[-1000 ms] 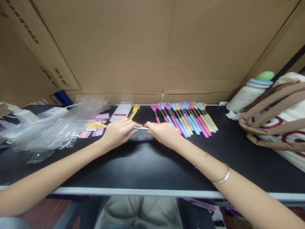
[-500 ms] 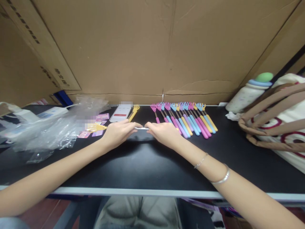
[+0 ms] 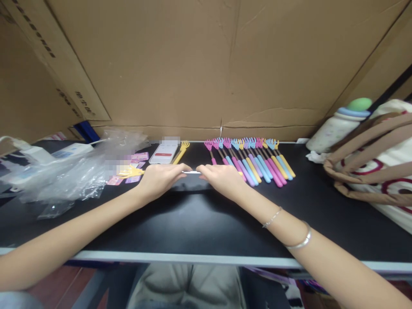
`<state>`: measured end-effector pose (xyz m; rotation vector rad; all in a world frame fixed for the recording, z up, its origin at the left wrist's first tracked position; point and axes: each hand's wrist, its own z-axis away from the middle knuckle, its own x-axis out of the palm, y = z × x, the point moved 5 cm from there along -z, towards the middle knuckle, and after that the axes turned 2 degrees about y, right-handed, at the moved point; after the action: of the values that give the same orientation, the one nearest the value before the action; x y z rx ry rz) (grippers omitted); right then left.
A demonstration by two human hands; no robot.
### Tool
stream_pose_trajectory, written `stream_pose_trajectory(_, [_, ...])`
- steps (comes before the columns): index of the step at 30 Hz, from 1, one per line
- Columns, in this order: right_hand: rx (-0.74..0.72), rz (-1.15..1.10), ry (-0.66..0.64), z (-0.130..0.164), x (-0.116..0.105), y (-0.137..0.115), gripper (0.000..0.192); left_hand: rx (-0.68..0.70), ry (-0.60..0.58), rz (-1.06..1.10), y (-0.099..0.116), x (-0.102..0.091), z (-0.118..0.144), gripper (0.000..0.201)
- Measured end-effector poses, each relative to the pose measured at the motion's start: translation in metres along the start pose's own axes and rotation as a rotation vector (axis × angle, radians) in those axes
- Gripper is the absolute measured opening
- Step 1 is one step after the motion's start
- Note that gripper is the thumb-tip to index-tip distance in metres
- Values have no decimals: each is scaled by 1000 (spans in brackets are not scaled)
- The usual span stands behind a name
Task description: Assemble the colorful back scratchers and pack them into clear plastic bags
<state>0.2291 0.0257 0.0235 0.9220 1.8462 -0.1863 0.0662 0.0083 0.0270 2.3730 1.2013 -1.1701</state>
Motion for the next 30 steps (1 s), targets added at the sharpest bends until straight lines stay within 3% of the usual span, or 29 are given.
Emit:
stream_pose_trajectory(8, [-2,42,-25,-2,-10,10,27,11,-71,-21,0,-3,-3,17])
stream_pose_trajectory(18, [156,78,-37,4,-36,73,29,43,-123,-249,-50,-10,-9,22])
stream_pose_trajectory(30, [180,49,-157,7,-28,78,35,109,-104,-297,-54,-17,-9,34])
